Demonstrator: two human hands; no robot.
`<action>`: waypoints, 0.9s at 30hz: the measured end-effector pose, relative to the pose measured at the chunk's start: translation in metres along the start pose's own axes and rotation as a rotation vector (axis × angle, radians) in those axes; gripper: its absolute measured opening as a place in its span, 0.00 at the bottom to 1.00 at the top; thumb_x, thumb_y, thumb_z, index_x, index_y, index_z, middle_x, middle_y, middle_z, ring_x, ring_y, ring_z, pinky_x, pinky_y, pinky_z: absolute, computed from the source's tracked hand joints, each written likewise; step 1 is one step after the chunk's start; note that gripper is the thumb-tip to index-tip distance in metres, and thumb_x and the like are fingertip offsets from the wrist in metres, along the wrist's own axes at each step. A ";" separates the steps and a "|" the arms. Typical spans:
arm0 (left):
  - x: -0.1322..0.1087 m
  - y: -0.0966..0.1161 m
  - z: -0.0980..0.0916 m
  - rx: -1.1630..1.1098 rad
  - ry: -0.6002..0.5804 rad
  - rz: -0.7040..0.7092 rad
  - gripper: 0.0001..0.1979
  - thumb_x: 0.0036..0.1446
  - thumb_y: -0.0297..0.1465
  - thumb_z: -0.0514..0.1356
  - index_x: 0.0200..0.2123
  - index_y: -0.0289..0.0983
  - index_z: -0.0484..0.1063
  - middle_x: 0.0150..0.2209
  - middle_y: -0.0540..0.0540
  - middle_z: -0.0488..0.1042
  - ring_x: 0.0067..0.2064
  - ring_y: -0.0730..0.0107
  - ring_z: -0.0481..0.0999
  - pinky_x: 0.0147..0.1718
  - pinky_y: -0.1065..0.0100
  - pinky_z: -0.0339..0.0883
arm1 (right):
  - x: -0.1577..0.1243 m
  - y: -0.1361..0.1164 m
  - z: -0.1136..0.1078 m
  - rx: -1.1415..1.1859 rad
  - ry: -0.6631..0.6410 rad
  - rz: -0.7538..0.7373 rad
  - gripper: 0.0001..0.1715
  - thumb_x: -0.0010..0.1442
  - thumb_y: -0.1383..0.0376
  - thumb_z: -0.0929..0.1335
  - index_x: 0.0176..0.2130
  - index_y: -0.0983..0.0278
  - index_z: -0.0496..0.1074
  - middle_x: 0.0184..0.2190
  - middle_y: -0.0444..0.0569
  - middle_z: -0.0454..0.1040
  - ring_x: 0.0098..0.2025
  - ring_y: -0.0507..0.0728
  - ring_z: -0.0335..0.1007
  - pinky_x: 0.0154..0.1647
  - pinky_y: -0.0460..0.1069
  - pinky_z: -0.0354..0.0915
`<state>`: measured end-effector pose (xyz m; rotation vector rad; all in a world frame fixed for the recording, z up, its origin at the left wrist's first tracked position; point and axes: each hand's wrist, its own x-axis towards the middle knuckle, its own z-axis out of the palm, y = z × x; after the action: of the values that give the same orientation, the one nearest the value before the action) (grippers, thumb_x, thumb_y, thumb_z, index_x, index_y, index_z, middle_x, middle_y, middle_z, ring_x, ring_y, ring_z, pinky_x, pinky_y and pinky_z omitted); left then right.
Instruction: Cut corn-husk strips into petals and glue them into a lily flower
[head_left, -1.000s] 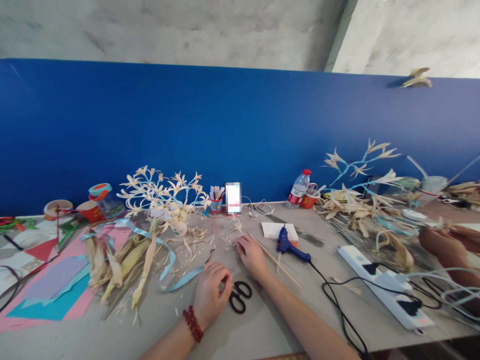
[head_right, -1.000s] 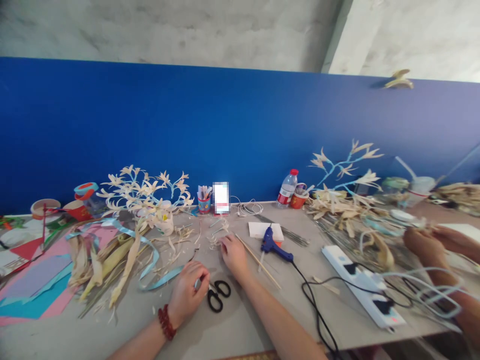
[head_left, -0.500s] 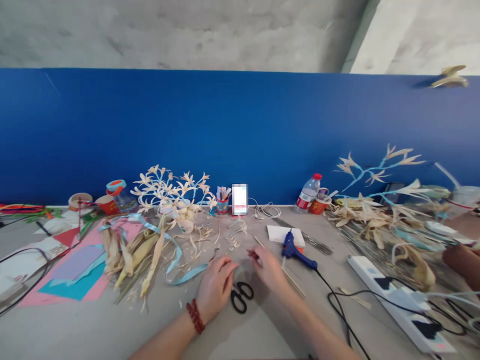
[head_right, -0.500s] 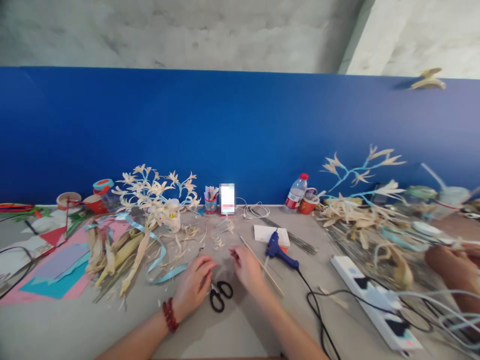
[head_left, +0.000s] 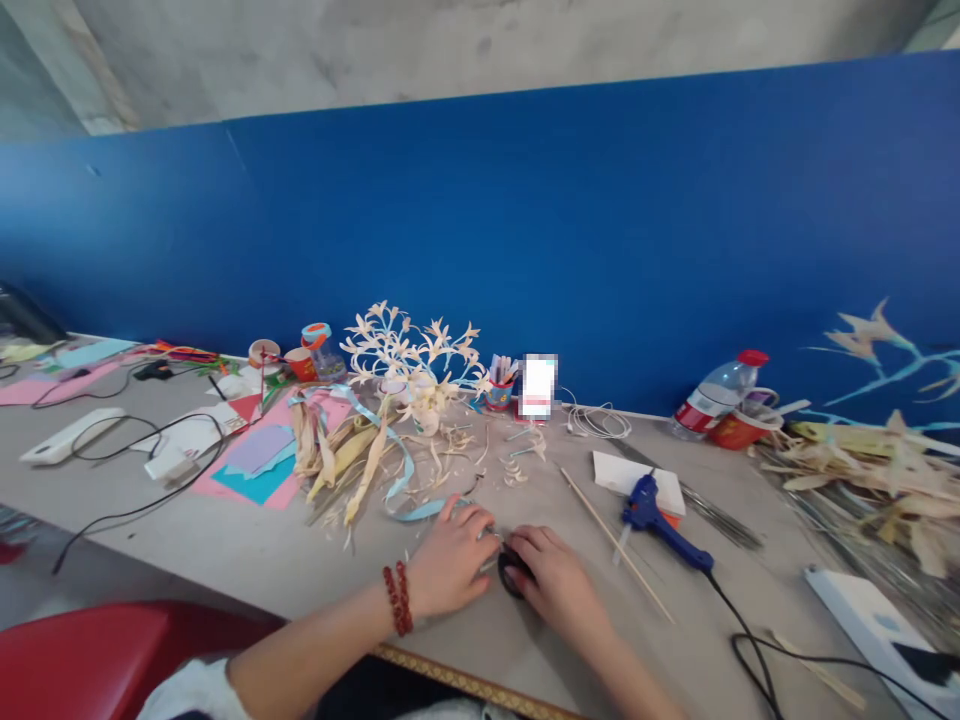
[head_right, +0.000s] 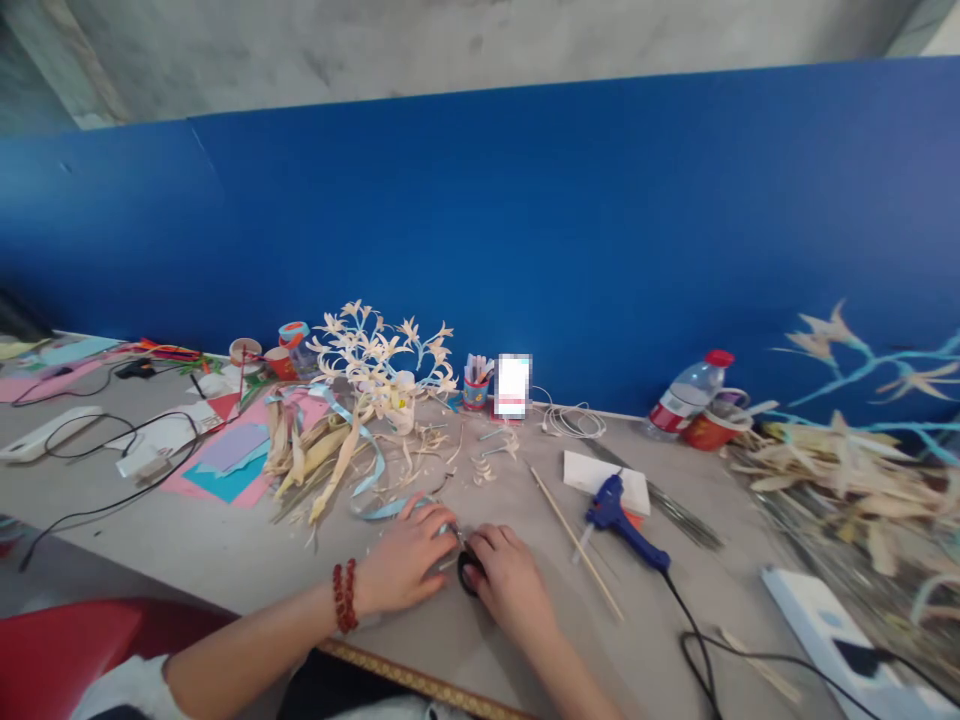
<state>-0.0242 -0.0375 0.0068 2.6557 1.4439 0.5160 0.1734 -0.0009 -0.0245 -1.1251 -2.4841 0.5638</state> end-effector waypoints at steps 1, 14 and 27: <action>-0.004 -0.005 0.001 0.030 -0.005 -0.006 0.09 0.52 0.32 0.64 0.38 0.40 0.72 0.47 0.44 0.72 0.52 0.57 0.68 0.60 0.46 0.50 | 0.003 -0.001 0.000 -0.004 -0.007 -0.004 0.14 0.57 0.71 0.67 0.44 0.61 0.74 0.43 0.53 0.74 0.46 0.62 0.68 0.48 0.53 0.65; -0.001 -0.020 -0.010 -0.077 0.158 -0.078 0.16 0.60 0.29 0.54 0.52 0.37 0.68 0.53 0.38 0.70 0.54 0.58 0.69 0.56 0.52 0.61 | 0.015 -0.012 0.001 0.483 0.184 0.179 0.14 0.62 0.61 0.62 0.42 0.60 0.75 0.39 0.53 0.79 0.42 0.62 0.73 0.45 0.55 0.66; -0.017 -0.067 -0.024 0.048 0.448 -0.250 0.13 0.61 0.30 0.53 0.47 0.42 0.73 0.50 0.42 0.73 0.54 0.57 0.70 0.58 0.51 0.57 | -0.016 0.006 -0.030 1.479 0.534 0.603 0.15 0.48 0.57 0.75 0.37 0.61 0.77 0.35 0.48 0.77 0.29 0.53 0.70 0.29 0.47 0.68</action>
<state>-0.0943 -0.0161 0.0101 2.4383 1.8864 1.1116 0.2011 -0.0038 -0.0043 -1.0257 -0.7291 1.5759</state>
